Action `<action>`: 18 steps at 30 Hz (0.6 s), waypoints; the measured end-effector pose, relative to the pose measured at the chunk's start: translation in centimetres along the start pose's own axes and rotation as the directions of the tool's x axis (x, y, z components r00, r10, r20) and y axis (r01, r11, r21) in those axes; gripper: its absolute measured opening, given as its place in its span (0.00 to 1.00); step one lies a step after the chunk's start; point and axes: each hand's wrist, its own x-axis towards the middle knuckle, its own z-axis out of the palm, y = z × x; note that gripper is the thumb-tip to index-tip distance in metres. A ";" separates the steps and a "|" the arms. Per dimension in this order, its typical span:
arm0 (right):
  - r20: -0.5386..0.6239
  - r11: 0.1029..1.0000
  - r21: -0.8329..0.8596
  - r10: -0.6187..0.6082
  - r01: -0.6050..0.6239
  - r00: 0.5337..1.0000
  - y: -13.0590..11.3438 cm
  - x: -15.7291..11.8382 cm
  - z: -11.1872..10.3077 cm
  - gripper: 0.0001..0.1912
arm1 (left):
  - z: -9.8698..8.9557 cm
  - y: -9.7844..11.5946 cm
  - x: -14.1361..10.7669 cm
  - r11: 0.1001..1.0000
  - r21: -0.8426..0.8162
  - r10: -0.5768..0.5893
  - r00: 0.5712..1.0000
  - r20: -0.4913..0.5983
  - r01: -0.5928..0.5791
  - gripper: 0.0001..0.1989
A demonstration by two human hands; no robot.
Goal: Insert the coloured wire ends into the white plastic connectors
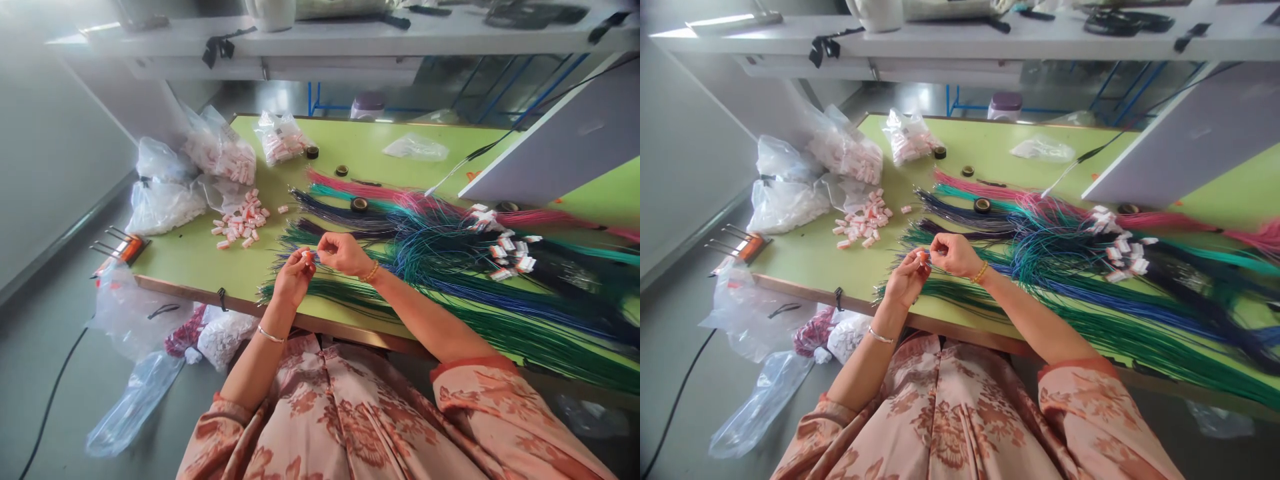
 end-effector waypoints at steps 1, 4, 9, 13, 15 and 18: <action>-0.014 1.000 -0.026 -0.016 0.015 1.000 0.1 -0.4 0.1 0.04 | 0.0 -0.1 0.0 1.000 0.002 -0.002 1.000 0.001 0.002 0.10; -0.050 0.992 -0.114 -0.066 0.060 0.997 0.6 -1.3 0.4 0.02 | 0.1 -0.4 0.1 1.000 0.012 -0.008 1.000 0.013 0.007 0.09; -0.087 0.970 -0.225 -0.115 0.093 0.990 0.7 -1.8 0.5 0.02 | 0.2 -0.7 0.1 0.999 0.037 -0.005 1.000 0.029 0.004 0.09; -0.110 0.956 -0.275 -0.140 0.105 0.984 0.4 -2.0 0.4 0.04 | 0.3 -0.7 0.1 0.999 0.052 0.006 0.999 0.034 -0.008 0.10; -0.114 0.947 -0.299 -0.161 0.120 0.980 0.3 -2.1 0.4 0.04 | 0.3 -0.8 0.1 0.998 0.064 0.025 0.999 0.035 -0.027 0.10; -0.124 0.939 -0.315 -0.185 0.138 0.975 0.3 -2.3 0.7 0.04 | 0.3 -1.2 0.1 0.993 0.095 0.071 0.997 0.023 -0.072 0.11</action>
